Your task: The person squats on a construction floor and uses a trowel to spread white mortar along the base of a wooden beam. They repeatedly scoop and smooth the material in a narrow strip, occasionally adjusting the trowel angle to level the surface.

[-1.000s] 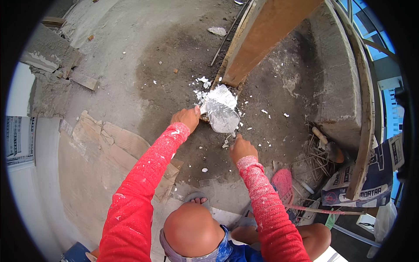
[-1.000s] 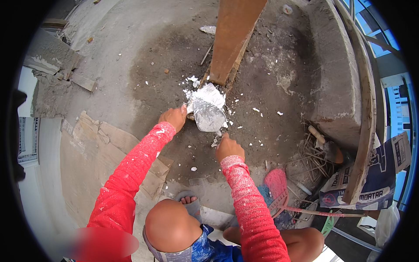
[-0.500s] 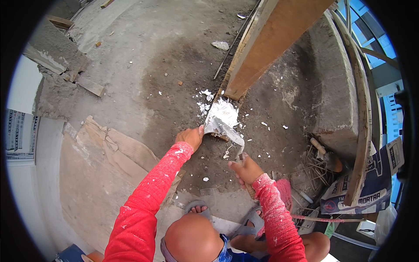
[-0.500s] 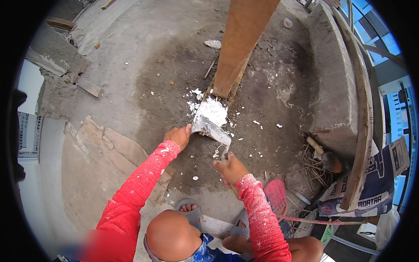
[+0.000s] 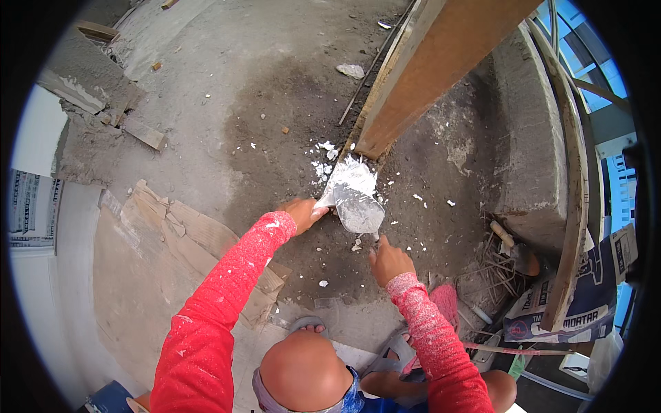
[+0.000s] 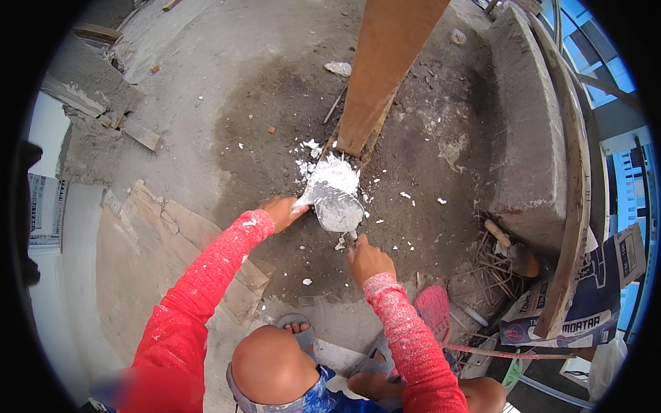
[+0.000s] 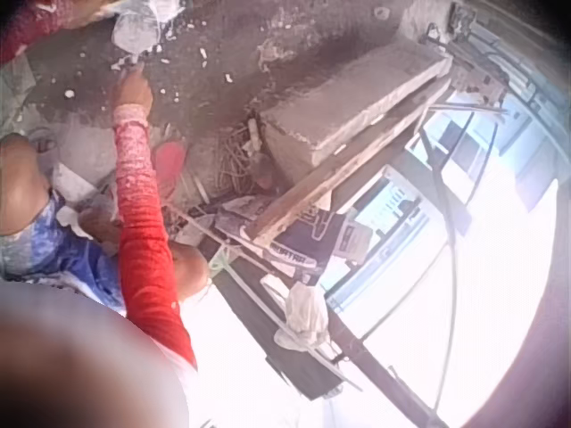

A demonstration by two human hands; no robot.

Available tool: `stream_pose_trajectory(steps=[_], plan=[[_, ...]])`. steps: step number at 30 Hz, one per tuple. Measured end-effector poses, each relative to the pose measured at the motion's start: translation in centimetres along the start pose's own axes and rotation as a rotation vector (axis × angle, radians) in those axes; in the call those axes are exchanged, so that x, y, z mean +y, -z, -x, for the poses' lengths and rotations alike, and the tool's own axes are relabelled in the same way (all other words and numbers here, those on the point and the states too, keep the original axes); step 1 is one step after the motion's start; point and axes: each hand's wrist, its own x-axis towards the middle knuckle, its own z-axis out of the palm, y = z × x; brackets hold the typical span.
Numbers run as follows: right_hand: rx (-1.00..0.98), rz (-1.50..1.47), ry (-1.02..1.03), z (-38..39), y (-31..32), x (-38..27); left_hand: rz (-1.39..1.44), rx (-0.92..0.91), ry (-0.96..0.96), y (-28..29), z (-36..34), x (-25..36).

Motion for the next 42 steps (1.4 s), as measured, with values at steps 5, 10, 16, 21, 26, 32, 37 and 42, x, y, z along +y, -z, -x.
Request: stream_pose_trajectory(steps=[5,10,16,21,26,32,37,42], plan=[[-0.165,0.128,-0.063,1.1,0.4,0.5,-0.006,0.033,0.069,-0.5,0.3,0.6],[-0.125,-0.123,-0.011,-1.9,0.4,-0.5,-0.078,-0.035,0.115,0.5,0.3,1.3],[-0.226,0.095,-0.081,0.3,2.0,-0.3,-0.020,-0.011,0.103,0.2,0.6,1.2],[-0.121,0.010,-0.006,-3.6,0.8,-3.8,-0.025,0.013,0.059,-0.6,0.5,0.8],[-0.075,-0.076,-0.023,-2.2,1.2,-3.6,-0.056,0.016,0.152,0.1,0.9,1.6],[-0.158,0.084,-0.112,-0.1,1.7,-1.6,-0.039,-0.007,0.140,0.5,0.8,1.7],[-0.067,-0.127,-0.011,-3.7,0.2,-4.8,-0.011,0.016,0.160,0.3,1.2,2.0],[-0.166,0.061,-0.089,-1.8,0.9,-4.1,-0.043,0.040,0.123,0.2,1.6,1.9]])
